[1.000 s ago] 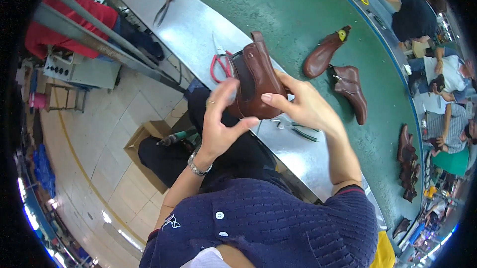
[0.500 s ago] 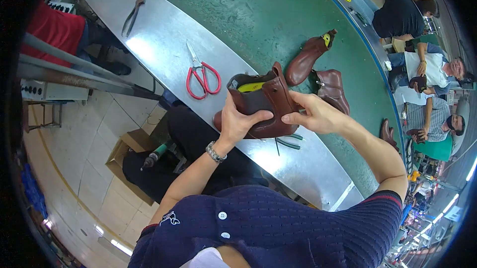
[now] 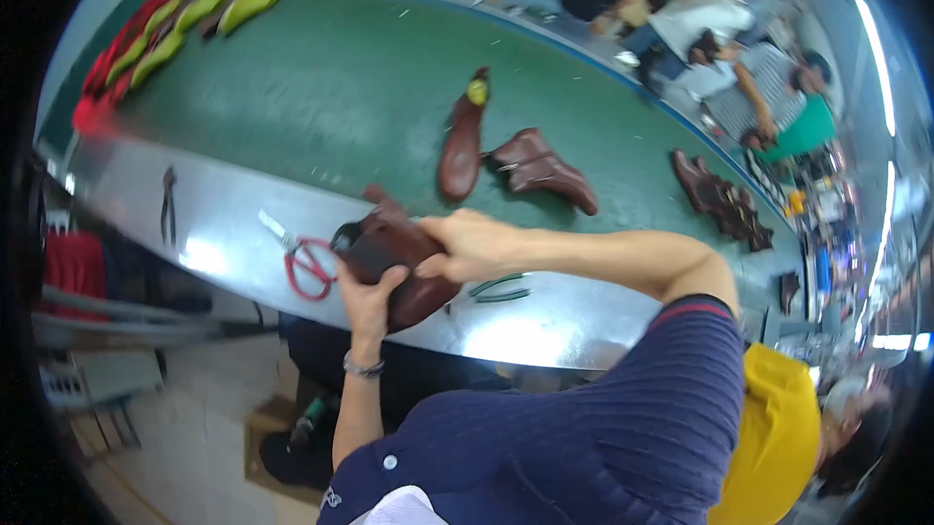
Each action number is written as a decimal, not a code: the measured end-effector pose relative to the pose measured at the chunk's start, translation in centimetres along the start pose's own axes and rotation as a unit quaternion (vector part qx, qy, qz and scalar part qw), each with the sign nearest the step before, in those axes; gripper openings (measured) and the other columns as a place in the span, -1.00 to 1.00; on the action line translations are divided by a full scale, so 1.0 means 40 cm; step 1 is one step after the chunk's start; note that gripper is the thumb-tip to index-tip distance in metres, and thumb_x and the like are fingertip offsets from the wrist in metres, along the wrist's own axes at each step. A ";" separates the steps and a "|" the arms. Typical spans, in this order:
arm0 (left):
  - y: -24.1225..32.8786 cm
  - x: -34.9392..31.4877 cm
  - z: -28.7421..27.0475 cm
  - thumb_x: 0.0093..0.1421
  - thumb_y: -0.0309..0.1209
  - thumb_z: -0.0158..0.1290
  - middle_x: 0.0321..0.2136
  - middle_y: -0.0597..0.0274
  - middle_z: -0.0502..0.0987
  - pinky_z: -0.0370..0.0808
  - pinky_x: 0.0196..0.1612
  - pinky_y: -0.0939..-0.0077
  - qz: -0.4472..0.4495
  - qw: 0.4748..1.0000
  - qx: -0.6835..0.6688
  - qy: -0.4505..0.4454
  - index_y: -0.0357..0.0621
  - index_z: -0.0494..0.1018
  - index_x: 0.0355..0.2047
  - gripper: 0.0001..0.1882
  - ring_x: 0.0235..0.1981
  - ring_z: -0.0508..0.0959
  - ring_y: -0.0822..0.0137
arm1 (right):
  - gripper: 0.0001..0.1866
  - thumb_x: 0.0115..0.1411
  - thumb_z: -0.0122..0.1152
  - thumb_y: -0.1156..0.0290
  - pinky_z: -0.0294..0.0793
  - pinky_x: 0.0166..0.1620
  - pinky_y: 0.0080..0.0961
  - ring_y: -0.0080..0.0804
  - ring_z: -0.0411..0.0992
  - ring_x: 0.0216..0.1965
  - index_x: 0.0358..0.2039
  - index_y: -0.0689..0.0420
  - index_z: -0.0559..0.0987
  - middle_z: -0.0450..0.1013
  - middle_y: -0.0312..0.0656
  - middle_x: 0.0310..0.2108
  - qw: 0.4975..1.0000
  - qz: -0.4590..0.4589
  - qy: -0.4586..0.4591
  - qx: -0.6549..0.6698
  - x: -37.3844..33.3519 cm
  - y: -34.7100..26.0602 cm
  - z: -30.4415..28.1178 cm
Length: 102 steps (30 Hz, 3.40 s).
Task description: Assembling shoe components on a production line using pliers and scissors.
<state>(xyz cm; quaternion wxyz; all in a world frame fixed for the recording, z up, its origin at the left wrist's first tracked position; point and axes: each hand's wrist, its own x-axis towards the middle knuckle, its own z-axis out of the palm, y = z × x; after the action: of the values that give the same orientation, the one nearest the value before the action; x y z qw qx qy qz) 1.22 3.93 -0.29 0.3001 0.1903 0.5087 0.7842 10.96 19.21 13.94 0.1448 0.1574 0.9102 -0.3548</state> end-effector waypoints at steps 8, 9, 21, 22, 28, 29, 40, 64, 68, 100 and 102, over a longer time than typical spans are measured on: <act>0.108 -0.128 -0.103 -0.11 -0.41 0.41 0.20 -0.01 0.18 0.28 0.19 0.28 0.078 0.968 0.111 -0.211 -0.12 -0.27 0.39 0.25 0.16 0.31 0.14 | -0.27 0.11 0.15 -0.23 0.49 -0.33 -0.11 0.11 0.51 -0.50 -0.20 0.34 0.52 0.48 0.19 -0.58 0.989 -0.039 0.140 -0.026 -0.063 -0.091 0.096; 0.100 -0.142 -0.113 -0.11 -0.41 0.41 0.20 -0.01 0.18 0.28 0.19 0.28 0.082 0.969 0.116 -0.202 -0.12 -0.27 0.39 0.25 0.16 0.31 0.14 | -0.27 0.11 0.15 -0.23 0.49 -0.33 -0.11 0.11 0.51 -0.50 -0.20 0.34 0.52 0.48 0.19 -0.58 0.989 -0.050 0.136 -0.027 -0.060 -0.108 0.114; 0.181 -0.249 -0.155 -0.06 -0.49 0.38 0.27 0.16 0.18 0.27 0.23 0.35 0.086 0.985 0.130 -0.071 -0.15 -0.11 0.38 0.11 0.21 0.28 0.32 | -0.15 -0.03 0.39 0.24 0.52 -0.24 -0.33 -0.09 0.53 -0.23 0.26 0.15 0.24 0.53 -0.02 -0.26 0.915 -0.312 0.249 -0.055 -0.083 -0.175 0.252; 0.190 -0.257 -0.156 -0.09 -0.47 0.40 0.28 0.16 0.17 0.27 0.22 0.39 0.078 0.987 0.131 -0.056 -0.16 -0.13 0.38 0.15 0.21 0.29 0.35 | -0.17 -0.06 0.39 0.32 0.53 -0.23 -0.34 -0.12 0.53 -0.23 0.25 0.15 0.27 0.53 -0.02 -0.24 0.908 -0.344 0.235 -0.051 -0.087 -0.180 0.244; 0.167 -0.330 -0.197 -0.12 -0.50 0.41 0.32 0.22 0.11 0.29 0.21 0.41 0.087 0.992 0.088 -0.006 -0.06 -0.22 0.40 0.22 0.24 0.25 0.36 | -0.15 -0.14 0.36 0.44 0.54 -0.26 -0.37 -0.21 0.54 -0.25 0.25 0.05 0.30 0.52 -0.02 -0.10 0.886 -0.420 0.177 -0.089 -0.072 -0.207 0.253; 0.171 -0.344 -0.202 -0.11 -0.50 0.40 0.32 0.21 0.10 0.28 0.22 0.42 0.085 0.994 0.073 0.002 -0.04 -0.23 0.40 0.23 0.25 0.24 0.36 | -0.15 -0.14 0.36 0.44 0.54 -0.27 -0.38 -0.22 0.54 -0.27 0.25 0.03 0.31 0.52 -0.03 -0.09 0.887 -0.418 0.170 -0.098 -0.072 -0.214 0.259; 0.183 -0.563 -0.307 -0.06 -0.54 0.33 0.37 0.17 -0.02 0.09 0.32 0.42 0.118 0.980 0.109 0.121 -0.08 -0.16 0.39 0.12 0.34 0.10 0.33 | -0.32 0.02 0.38 0.38 0.43 -0.01 -0.27 -0.06 0.47 -0.07 0.18 0.14 0.37 0.50 0.02 -0.08 0.967 -0.195 0.136 -0.092 -0.073 0.000 0.358; 0.239 -0.766 -0.397 0.22 0.10 0.04 0.09 0.15 0.39 0.33 0.14 0.46 -0.193 0.928 -0.051 0.315 -0.26 0.15 0.25 -0.19 0.06 0.40 0.40 | -0.54 0.21 0.16 0.26 0.28 -0.54 -0.82 -0.62 0.38 -0.43 0.10 0.10 0.37 0.44 -0.31 -0.33 0.838 0.240 -0.069 0.485 -0.175 0.217 0.380; 0.232 -0.723 -0.389 0.23 0.11 0.02 0.16 0.05 0.29 0.24 0.21 0.44 -0.218 0.924 -0.023 0.315 -0.29 0.06 0.28 -0.15 0.15 0.32 0.32 | -0.46 0.13 0.22 0.35 0.20 -0.69 -0.81 -0.56 0.43 -0.60 0.13 0.13 0.31 0.53 -0.14 -0.31 0.855 0.161 -0.145 0.471 -0.136 0.124 0.380; 0.213 -0.744 -0.510 0.32 -0.28 -0.04 0.14 0.15 0.38 0.31 0.11 0.55 0.021 0.947 0.011 0.319 -0.24 0.25 0.23 -0.48 0.08 0.41 0.41 | -0.31 0.32 -0.02 0.48 0.46 -0.11 -0.52 -0.43 0.48 -0.13 0.38 0.12 -0.06 0.50 -0.09 -0.14 0.889 -0.073 -0.361 0.270 -0.028 -0.409 0.529; 0.190 -0.675 -0.521 0.31 -0.30 -0.04 0.12 0.16 0.39 0.29 0.13 0.56 0.039 0.949 0.047 0.309 -0.24 0.25 0.23 -0.48 0.09 0.40 0.41 | -0.32 0.36 -0.06 0.39 0.44 -0.08 -0.50 -0.37 0.49 -0.10 0.39 0.04 -0.12 0.50 -0.07 -0.08 0.856 -0.004 -0.414 0.308 -0.027 -0.443 0.542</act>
<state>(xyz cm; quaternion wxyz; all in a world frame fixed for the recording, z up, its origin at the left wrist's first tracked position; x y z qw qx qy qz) 6.71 -30.57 -1.72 0.0877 -0.0282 0.6046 0.7912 8.34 -8.37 9.66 0.4511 0.0288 0.6106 -0.6503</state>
